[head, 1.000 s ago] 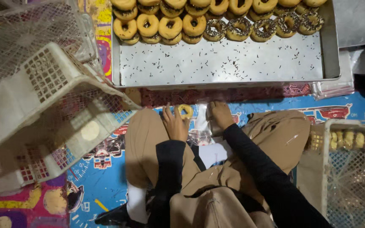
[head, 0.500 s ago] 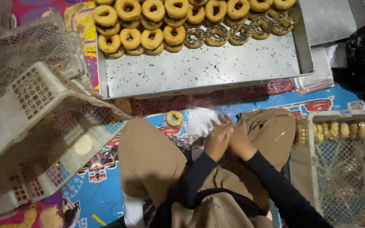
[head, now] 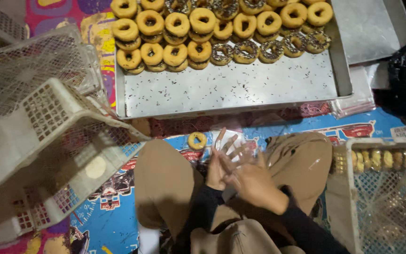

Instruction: The person sits on the floor and repeatedly picks donuts from a metal tray, places them into small clear plastic bags, and then puts the filled bags into a white plastic crate. The donuts include both plain and chocolate-sprinkled varieties.

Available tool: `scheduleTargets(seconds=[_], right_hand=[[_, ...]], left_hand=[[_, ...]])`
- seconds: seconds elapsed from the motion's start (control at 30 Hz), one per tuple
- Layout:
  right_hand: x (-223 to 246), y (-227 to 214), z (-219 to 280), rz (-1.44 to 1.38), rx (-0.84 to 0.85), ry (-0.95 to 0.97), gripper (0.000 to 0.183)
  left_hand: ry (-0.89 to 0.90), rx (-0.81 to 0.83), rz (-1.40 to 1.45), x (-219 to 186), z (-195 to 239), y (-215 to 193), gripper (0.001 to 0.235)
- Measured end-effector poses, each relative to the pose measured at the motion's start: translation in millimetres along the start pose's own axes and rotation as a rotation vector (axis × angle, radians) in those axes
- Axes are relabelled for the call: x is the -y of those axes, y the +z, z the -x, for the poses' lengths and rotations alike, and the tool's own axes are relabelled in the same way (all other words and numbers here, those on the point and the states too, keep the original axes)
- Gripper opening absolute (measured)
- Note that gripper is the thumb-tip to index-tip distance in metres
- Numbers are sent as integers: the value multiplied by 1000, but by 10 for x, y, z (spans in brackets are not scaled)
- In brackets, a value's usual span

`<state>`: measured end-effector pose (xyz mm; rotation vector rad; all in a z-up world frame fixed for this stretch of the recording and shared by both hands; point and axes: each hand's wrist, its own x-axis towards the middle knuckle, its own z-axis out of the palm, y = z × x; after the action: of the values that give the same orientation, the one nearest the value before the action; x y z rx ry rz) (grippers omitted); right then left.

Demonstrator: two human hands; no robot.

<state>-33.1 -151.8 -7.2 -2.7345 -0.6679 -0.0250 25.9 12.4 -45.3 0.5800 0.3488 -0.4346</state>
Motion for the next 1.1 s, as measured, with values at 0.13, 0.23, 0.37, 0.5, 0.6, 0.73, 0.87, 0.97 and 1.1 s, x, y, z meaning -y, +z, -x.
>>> scheduleTargets(seconds=[0.13,0.23,0.37,0.5,0.6,0.73,0.87,0.97,1.1], right_hand=[[-191,-479,-1305,-503,340,87,46],[-905,-756,-2708,-148,-106,233,50],[-1756,-614,-3984,411,-631,-62,65],[-2015,-526,-4357,71,3,364,59],[-1731,-791,-3970,-53,-258,173,73],[-708,-1069,-2729,-585,-432,-27,100],[287,-837,-1268,-994,-466,193,136],[646,-439,-737,-817,-550,278,136],[693,-246,-683,-641,-547,284,121]], left_hand=[[386,-385,76,-419,-119,-241,49],[508,-468,133,-732,-57,-538,44],[519,-440,170,-732,120,-823,40],[471,-454,256,-723,127,-980,45],[413,-368,500,-853,-50,-1009,48],[302,-208,1021,-965,-397,-872,52],[346,-248,1100,-784,-547,-563,63],[378,-99,1059,-536,-437,-295,61],[385,251,888,-307,-140,8,59]])
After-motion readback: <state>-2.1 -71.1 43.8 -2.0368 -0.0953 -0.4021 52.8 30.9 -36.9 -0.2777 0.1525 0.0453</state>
